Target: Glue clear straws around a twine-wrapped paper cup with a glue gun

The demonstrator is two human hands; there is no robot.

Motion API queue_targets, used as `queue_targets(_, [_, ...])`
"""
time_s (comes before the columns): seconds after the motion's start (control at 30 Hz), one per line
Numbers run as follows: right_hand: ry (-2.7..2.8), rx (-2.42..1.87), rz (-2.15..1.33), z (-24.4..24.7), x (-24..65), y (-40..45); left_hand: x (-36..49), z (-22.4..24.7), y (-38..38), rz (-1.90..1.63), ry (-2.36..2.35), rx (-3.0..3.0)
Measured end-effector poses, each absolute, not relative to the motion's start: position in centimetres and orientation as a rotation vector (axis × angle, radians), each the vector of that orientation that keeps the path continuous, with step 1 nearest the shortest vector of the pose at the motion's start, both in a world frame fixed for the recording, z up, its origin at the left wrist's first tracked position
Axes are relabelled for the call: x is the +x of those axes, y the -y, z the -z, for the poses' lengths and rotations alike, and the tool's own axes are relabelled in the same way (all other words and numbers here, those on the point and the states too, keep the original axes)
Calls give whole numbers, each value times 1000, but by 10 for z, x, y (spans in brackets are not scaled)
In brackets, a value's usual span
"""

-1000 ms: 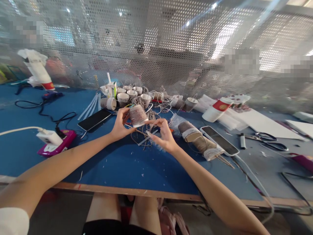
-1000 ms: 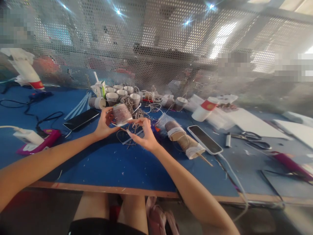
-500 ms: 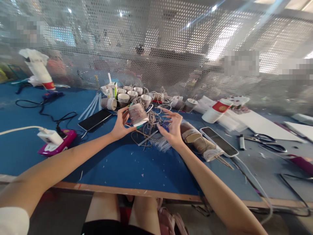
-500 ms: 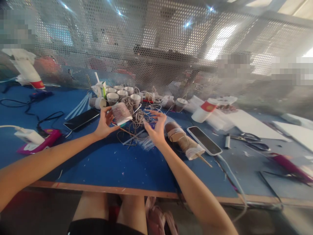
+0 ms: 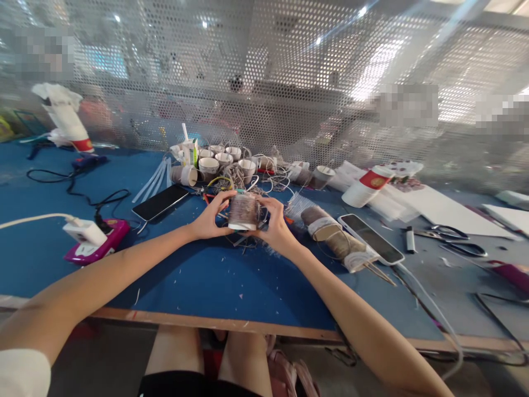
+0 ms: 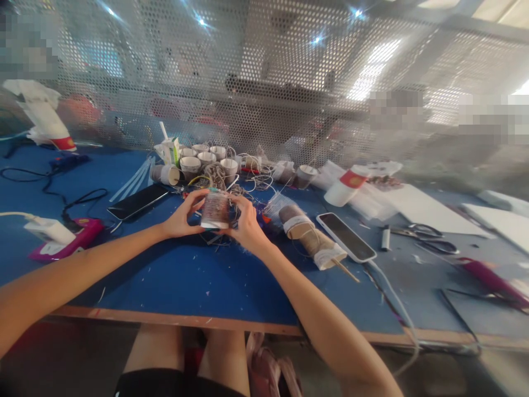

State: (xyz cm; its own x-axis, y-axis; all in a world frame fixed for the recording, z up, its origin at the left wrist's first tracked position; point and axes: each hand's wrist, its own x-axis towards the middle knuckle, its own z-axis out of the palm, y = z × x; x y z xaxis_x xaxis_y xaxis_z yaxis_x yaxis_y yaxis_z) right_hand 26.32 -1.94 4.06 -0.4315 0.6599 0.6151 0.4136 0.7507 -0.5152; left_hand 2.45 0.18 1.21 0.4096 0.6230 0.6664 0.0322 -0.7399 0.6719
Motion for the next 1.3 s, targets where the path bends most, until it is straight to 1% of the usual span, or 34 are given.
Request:
queue_targets(0.07, [2113, -799, -305, -41, 261, 20, 25, -15, 1, -1348, -614, 2156])
queue_targets(0.13, [2082, -843, -213, -42, 267, 16, 25, -16, 1, -1451, -708, 2180])
queue_targets(0.23, [1909, -1021, -116, -43, 292, 1, 27, -10, -8, -1792, -829, 2077])
queue_targets(0.3, [1797, -1159, -158, -46, 312, -9, 28, -5, -15, -1996, -884, 1961])
queue_targets(0.37, [1824, -1405, -233, -51, 324, -13, 27, -3, -20, -2093, -945, 1899])
queue_targets(0.47, [1947, -2028, -236, -65, 318, -3, 25, -3, -23, -2145, -1057, 1886])
queue_targets(0.5, [1976, -2143, -212, -70, 311, 2, 25, -3, -23, -2153, -1081, 1888])
queue_targets(0.57, [2093, -2210, -112, -79, 296, 13, 24, -4, -23, -2158, -1091, 1886])
queue_targets(0.63, [2133, -2198, 9, -85, 286, 19, 24, -3, -23, -2150, -1071, 1865])
queue_targets(0.73, [1980, -2076, 152, -90, 285, 20, 25, 0, -24, -2124, -1073, 1803])
queue_targets(0.8, [1828, -1889, 123, -91, 288, 19, 25, 1, -25, -2100, -1100, 1766])
queue_targets(0.83, [1752, -1780, 28, -92, 288, 19, 25, 1, -25, -2087, -1106, 1756])
queue_targets(0.93, [1549, -1434, -454, -93, 282, 26, 27, -1, -24, -2043, -1065, 1757])
queue_targets(1.0, [1478, -1249, -692, -92, 273, 35, 28, -2, -22, -2005, -1027, 1769])
queue_targets(1.07, [1474, -1154, -803, -90, 261, 46, 29, -2, -21, -1973, -1023, 1780])
queue_targets(1.17, [1488, -1146, -925, -87, 248, 57, 29, -1, -20, -1959, -1056, 1789])
queue_targets(1.3, [1500, -1187, -979, -86, 242, 62, 28, 0, -19, -1961, -1093, 1786])
